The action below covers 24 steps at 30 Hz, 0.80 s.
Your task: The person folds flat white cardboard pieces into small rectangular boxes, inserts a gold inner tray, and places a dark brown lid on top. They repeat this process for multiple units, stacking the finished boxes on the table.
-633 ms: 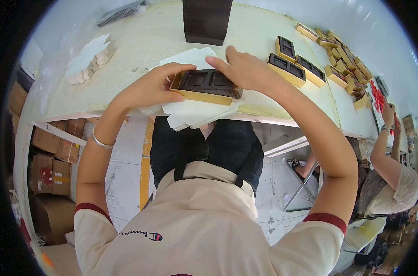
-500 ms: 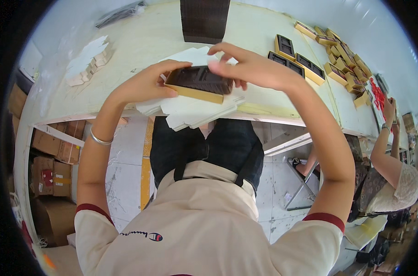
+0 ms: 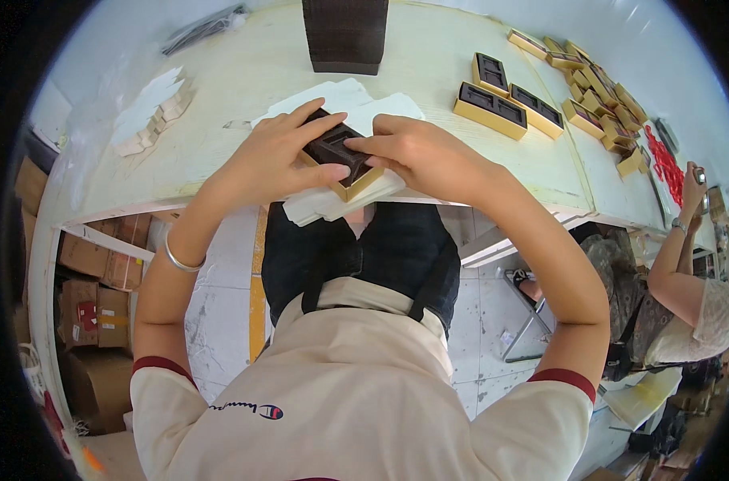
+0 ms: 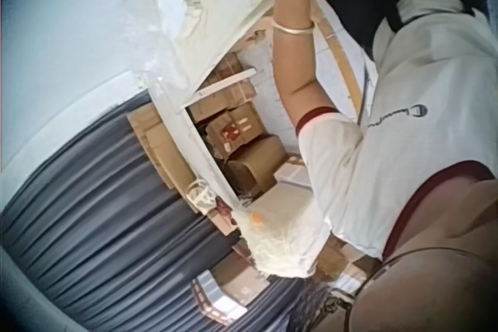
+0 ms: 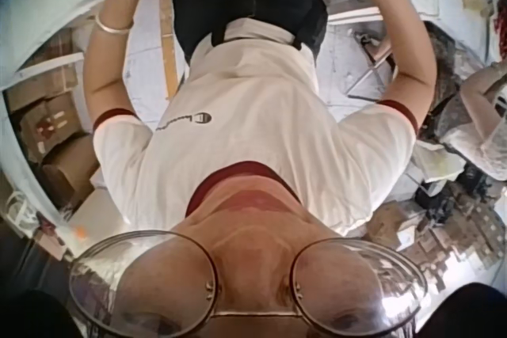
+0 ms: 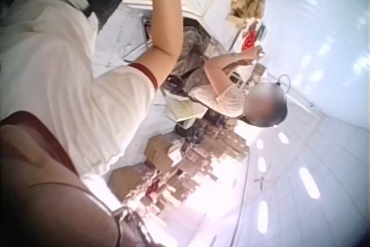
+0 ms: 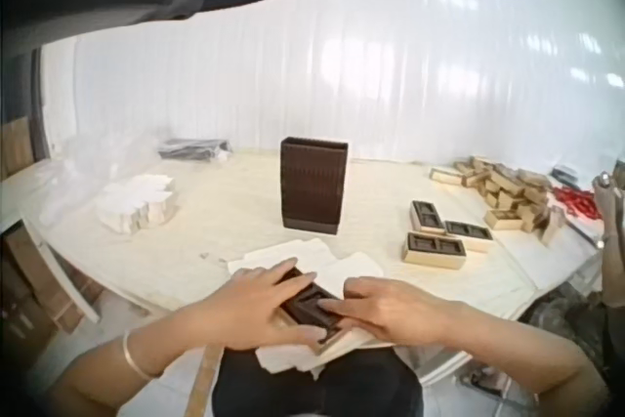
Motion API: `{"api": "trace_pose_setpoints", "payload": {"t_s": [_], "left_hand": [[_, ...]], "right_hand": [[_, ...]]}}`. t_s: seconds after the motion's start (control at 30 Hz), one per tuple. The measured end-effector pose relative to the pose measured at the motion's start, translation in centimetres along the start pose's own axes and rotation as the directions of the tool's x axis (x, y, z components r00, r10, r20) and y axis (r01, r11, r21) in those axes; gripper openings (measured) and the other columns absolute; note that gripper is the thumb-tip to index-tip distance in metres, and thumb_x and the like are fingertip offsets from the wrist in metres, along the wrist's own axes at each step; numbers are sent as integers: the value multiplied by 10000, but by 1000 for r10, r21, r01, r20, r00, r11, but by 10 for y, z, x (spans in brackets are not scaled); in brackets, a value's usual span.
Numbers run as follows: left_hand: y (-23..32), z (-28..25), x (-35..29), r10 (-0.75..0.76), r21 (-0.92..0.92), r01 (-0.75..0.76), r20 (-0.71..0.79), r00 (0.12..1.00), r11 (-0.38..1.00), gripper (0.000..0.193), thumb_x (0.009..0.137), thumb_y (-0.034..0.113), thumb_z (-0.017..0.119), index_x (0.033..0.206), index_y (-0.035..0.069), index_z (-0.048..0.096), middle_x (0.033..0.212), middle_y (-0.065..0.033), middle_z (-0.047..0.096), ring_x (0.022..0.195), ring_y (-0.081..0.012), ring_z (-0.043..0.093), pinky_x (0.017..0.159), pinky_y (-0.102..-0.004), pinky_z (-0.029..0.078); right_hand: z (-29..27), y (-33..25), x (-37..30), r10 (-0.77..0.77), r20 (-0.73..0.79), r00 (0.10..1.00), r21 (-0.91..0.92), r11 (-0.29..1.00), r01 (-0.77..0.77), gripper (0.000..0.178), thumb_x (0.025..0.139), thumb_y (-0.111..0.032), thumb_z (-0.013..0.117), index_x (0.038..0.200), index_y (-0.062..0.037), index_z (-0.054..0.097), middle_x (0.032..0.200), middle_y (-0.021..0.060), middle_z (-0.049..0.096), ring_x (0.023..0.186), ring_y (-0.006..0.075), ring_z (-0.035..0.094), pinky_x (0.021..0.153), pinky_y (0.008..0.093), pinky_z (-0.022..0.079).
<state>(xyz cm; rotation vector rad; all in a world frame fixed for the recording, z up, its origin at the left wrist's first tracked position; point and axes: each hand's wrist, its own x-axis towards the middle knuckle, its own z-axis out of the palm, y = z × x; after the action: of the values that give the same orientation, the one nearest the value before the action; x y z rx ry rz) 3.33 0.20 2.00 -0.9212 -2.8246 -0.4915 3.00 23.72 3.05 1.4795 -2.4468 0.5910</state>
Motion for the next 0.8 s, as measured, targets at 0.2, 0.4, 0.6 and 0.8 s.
{"api": "trace_pose_setpoints", "payload": {"t_s": [0.2, 0.4, 0.6, 0.8], "left_hand": [[5, 2, 0, 18, 76, -14, -53, 998, 997, 549, 858, 472, 567, 1309, 162, 522, 1342, -150, 477, 1126, -331, 528, 949, -396, 419], [-6, 15, 1, 163, 164, -128, -225, 961, 978, 518, 894, 503, 492, 1251, 135, 572, 1222, -159, 545, 972, -335, 586, 819, -385, 487], [8, 4, 0, 24, 144, -11, -90, 996, 990, 462, 926, 397, 483, 1315, 148, 507, 1321, -145, 492, 1093, -327, 545, 912, -393, 444], [6, 7, -2, 46, 162, -23, -135, 990, 987, 492, 918, 438, 477, 1302, 133, 517, 1278, -155, 511, 1030, -336, 559, 871, -398, 459]], "right_hand": [[-10, -3, -3, 85, 80, 993, 26, 996, -87, 347, 818, -63, 617, 1163, -29, 613, 771, 143, 543, 695, 295, 531, 637, 358, 438], [-5, -13, 0, 214, 68, 974, 43, 975, -217, 379, 826, -203, 632, 1157, -20, 617, 764, 148, 571, 707, 257, 554, 636, 341, 444], [3, -16, -6, 290, 13, 957, 50, 956, -290, 375, 875, -230, 591, 1174, -5, 601, 817, 158, 583, 737, 250, 557, 702, 324, 457], [19, -28, -5, 404, -101, 909, 268, 891, -366, 343, 853, -226, 601, 1125, -18, 631, 828, 183, 603, 768, 318, 588, 706, 372, 469]]}}
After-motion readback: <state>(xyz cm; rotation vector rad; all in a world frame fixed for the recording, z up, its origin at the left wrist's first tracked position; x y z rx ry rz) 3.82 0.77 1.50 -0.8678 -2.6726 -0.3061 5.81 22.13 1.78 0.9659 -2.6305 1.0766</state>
